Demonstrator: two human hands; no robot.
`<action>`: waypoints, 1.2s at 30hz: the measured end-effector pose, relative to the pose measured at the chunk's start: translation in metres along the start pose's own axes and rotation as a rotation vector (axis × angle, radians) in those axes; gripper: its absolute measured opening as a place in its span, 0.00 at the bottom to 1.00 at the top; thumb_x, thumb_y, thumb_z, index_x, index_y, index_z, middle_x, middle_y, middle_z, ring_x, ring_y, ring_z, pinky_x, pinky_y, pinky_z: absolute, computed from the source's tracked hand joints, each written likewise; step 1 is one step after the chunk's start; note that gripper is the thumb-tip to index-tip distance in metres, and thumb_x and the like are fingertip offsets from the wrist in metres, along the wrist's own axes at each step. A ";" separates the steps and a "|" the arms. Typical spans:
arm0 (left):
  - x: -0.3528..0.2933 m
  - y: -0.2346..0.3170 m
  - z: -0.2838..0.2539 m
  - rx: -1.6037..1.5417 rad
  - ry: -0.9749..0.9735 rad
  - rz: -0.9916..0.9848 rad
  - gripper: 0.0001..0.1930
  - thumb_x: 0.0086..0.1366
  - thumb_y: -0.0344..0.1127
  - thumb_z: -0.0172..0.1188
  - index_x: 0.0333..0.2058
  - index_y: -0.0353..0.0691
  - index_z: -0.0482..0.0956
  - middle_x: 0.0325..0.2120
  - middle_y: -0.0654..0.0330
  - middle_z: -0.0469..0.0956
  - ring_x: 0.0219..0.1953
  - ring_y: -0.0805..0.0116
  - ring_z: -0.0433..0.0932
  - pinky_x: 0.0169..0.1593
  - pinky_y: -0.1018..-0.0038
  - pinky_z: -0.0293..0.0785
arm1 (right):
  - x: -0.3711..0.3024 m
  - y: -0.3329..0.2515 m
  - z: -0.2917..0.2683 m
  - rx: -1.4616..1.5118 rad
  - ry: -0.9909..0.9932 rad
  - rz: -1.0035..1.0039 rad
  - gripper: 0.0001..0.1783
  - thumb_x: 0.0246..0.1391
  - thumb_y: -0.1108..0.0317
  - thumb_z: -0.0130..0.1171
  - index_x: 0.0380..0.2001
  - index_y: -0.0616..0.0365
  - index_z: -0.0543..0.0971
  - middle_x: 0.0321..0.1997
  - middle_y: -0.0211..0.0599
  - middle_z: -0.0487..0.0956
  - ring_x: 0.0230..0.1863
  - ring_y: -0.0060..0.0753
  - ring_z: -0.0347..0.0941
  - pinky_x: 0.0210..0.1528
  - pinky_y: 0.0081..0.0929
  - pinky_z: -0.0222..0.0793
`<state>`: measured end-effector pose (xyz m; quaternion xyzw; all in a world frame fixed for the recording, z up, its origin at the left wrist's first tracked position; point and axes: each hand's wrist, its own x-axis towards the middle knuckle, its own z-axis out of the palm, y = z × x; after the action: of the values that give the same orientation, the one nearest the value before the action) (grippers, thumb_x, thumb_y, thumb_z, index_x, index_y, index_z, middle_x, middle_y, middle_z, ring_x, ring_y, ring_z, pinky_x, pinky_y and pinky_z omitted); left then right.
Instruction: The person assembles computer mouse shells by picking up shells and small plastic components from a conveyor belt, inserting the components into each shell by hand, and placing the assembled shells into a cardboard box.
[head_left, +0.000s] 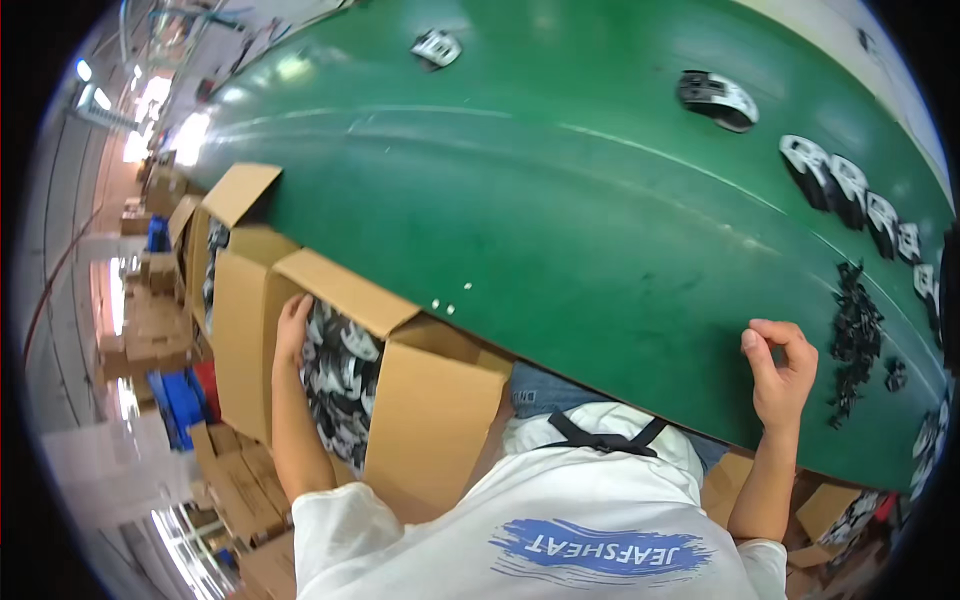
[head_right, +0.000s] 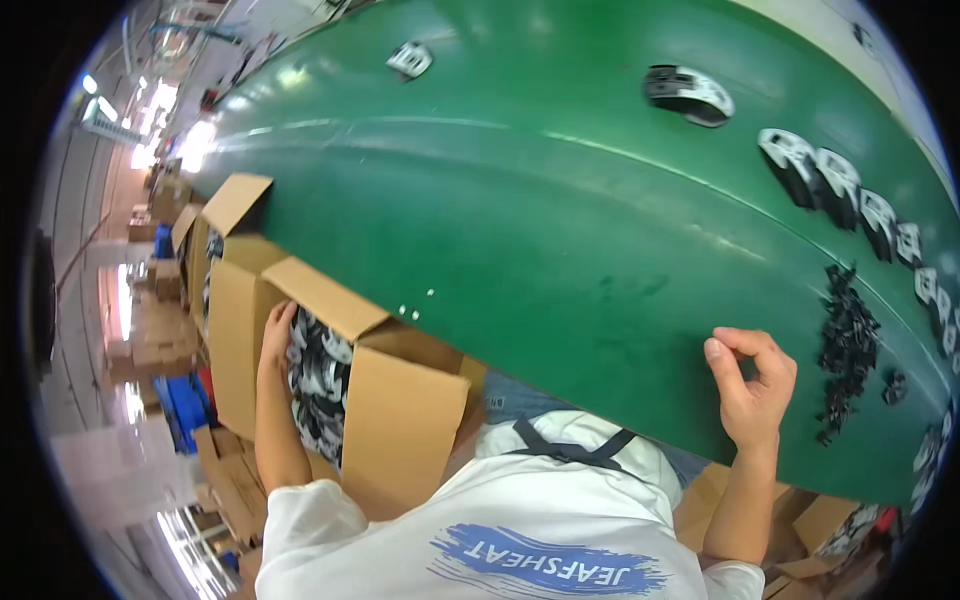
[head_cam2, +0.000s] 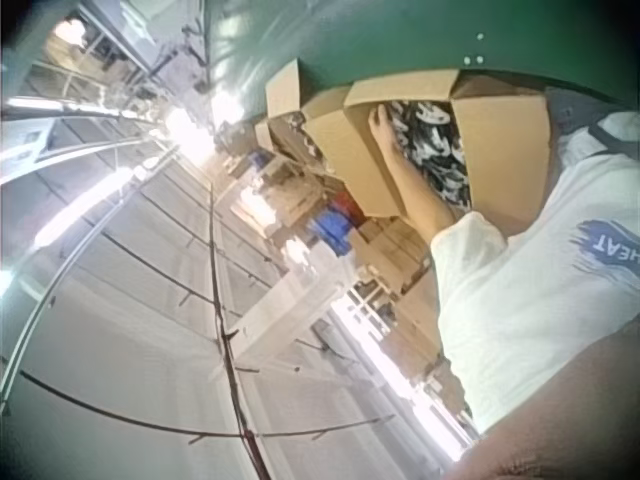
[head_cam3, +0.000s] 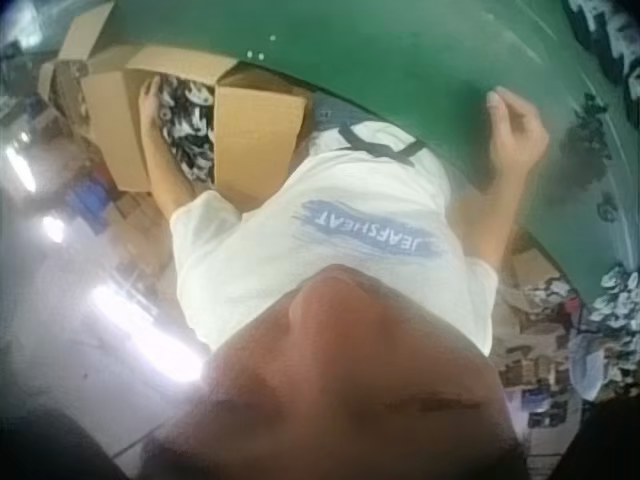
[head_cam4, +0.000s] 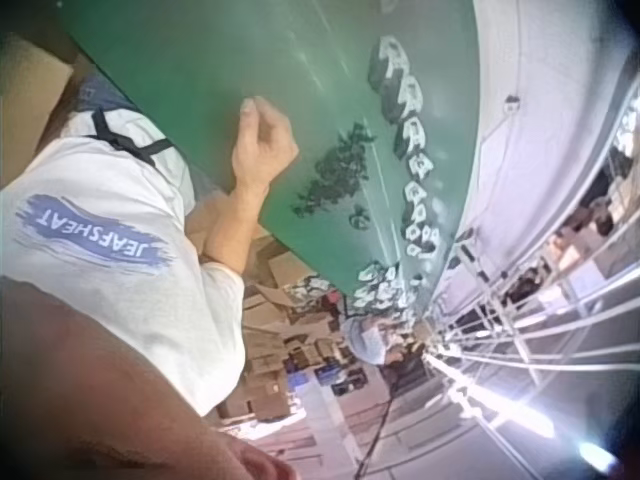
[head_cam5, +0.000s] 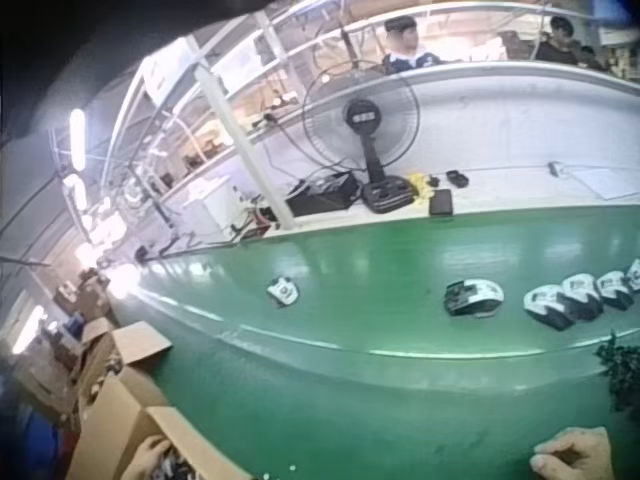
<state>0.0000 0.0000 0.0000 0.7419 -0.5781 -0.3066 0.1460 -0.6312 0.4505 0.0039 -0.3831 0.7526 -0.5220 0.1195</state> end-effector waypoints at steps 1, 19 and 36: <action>0.006 0.001 -0.002 0.014 0.011 -0.028 0.32 0.72 0.48 0.69 0.67 0.34 0.76 0.61 0.49 0.80 0.64 0.58 0.76 0.69 0.63 0.69 | -0.008 0.000 0.003 0.088 -0.022 0.090 0.07 0.66 0.72 0.68 0.32 0.61 0.86 0.28 0.35 0.84 0.26 0.25 0.77 0.31 0.22 0.71; 0.160 0.431 0.273 0.130 -0.095 0.733 0.33 0.78 0.62 0.55 0.72 0.49 0.75 0.67 0.46 0.74 0.65 0.50 0.75 0.69 0.59 0.68 | -0.005 0.001 -0.012 -0.018 -0.250 0.191 0.12 0.69 0.61 0.65 0.45 0.56 0.88 0.42 0.39 0.89 0.40 0.43 0.86 0.46 0.38 0.82; 0.218 0.431 0.309 0.158 -0.026 0.561 0.35 0.67 0.52 0.69 0.69 0.43 0.76 0.67 0.55 0.78 0.63 0.53 0.80 0.65 0.62 0.74 | 0.067 0.071 -0.111 -1.009 0.254 -0.037 0.11 0.62 0.61 0.69 0.45 0.52 0.86 0.40 0.32 0.79 0.48 0.42 0.77 0.65 0.46 0.65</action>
<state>-0.4923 -0.2882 -0.0541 0.5583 -0.7845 -0.2177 0.1596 -0.7730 0.4915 0.0037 -0.3400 0.9122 -0.1386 -0.1817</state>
